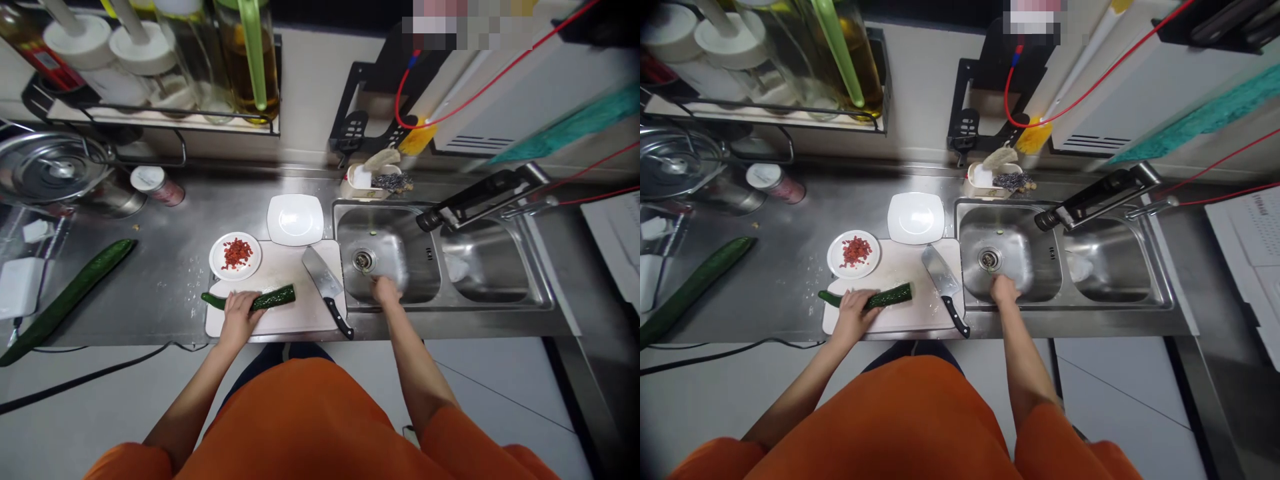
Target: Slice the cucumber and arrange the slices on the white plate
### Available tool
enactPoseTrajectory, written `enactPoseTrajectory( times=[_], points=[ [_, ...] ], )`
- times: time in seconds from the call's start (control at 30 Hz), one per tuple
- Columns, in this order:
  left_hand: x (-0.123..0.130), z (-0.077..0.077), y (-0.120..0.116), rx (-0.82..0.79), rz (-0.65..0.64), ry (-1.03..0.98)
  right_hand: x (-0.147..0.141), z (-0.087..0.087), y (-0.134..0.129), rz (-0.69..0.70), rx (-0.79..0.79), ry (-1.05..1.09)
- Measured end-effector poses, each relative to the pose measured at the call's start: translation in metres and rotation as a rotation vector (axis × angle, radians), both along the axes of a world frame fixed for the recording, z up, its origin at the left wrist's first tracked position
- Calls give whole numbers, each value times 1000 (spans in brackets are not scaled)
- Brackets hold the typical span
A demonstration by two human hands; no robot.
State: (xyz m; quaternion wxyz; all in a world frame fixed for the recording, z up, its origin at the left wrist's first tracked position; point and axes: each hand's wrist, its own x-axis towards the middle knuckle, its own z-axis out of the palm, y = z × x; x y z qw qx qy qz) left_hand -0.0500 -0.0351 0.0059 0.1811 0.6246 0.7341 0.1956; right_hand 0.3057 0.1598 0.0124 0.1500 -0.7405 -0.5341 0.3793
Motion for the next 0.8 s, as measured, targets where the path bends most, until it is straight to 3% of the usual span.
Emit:
enactPoseTrajectory(
  times=[0.1, 0.27, 0.53, 0.7, 0.8],
  points=[
    [-1, -2, -1, 5, -9, 6, 16, -18, 0, -56, -25, -80],
    [-1, 1, 0, 8, -29, 19, 3, -38, -7, -83, -76, -116],
    [22, 12, 15, -20, -182, 44, 2, -36, -7, -67, -35, -410],
    [24, 14, 30, -100, -206, 43, -22, -18, -31, 118, 48, -365],
    [19, 20, 36, -107, -254, -12, -50, -3, -61, 439, 308, -289]
  ],
)
